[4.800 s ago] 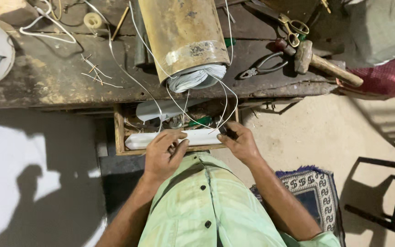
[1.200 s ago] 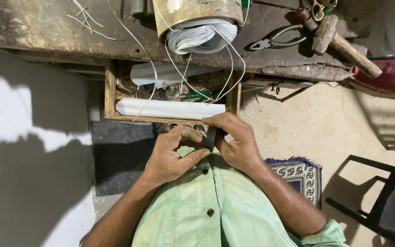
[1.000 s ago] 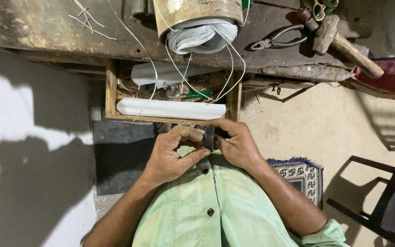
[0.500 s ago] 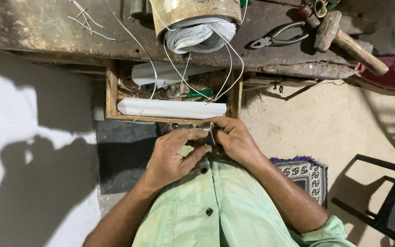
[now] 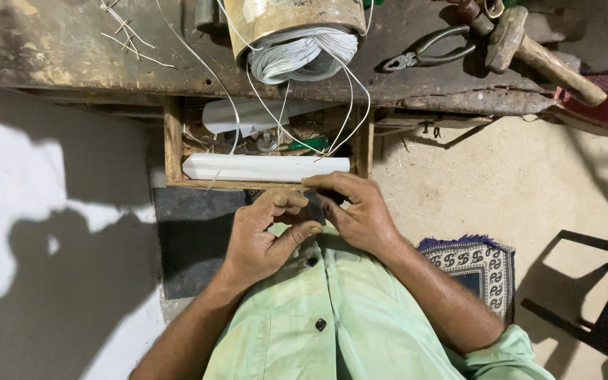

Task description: The person pulls white wires from a cylindrical container, twists them together, and uses pliers to cut and shape the wires. They then open a drawer, retrieve a roll of black tape, and wrap the tape around the twisted wire ends.

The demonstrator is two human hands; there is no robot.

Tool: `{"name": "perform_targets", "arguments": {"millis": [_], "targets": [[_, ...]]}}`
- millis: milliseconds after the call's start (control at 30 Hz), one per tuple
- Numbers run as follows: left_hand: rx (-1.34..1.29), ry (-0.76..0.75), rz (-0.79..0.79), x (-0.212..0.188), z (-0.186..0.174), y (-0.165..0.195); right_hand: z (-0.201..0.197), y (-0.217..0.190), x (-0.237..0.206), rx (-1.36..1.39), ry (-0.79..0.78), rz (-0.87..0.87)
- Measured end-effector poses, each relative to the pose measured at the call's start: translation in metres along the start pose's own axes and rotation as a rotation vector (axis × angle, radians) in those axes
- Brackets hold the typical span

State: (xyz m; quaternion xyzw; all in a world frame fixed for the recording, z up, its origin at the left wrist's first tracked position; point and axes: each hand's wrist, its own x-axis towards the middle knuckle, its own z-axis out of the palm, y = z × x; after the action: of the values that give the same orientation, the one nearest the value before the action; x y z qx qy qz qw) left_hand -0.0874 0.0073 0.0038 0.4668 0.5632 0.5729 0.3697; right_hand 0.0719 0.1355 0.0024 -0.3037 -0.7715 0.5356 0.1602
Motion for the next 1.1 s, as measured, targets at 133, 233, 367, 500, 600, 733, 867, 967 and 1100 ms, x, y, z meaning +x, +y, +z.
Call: {"name": "perform_targets", "arguments": {"millis": [133,233,367,500,600,733,867,967,1100], "targets": [[0.016,0.006,0.067,0.002,-0.001,0.003,0.0,0.002,0.001,0.051,-0.038,0.106],[0.011,0.0,0.06,0.005,0.0,0.005,-0.001,0.003,0.001,0.043,-0.024,0.083],[0.02,-0.022,0.027,0.007,0.002,0.007,-0.003,0.005,0.001,-0.02,0.039,-0.004],[-0.032,-0.011,0.029,0.009,0.003,0.007,-0.005,0.011,0.001,0.021,0.019,0.023],[0.013,-0.021,0.045,0.01,0.003,0.005,-0.004,0.018,0.0,0.196,-0.026,0.164],[0.077,-0.014,0.046,0.011,0.005,0.004,-0.003,0.024,0.001,0.367,-0.075,0.312],[0.161,-0.008,0.137,0.011,0.006,0.004,-0.006,0.02,0.002,0.306,-0.075,0.25],[0.193,-0.017,0.176,0.012,0.008,0.005,-0.009,0.014,0.003,0.067,-0.048,0.12],[0.218,-0.019,0.237,0.013,0.009,0.007,-0.012,0.009,0.004,0.028,-0.054,0.132]]}}
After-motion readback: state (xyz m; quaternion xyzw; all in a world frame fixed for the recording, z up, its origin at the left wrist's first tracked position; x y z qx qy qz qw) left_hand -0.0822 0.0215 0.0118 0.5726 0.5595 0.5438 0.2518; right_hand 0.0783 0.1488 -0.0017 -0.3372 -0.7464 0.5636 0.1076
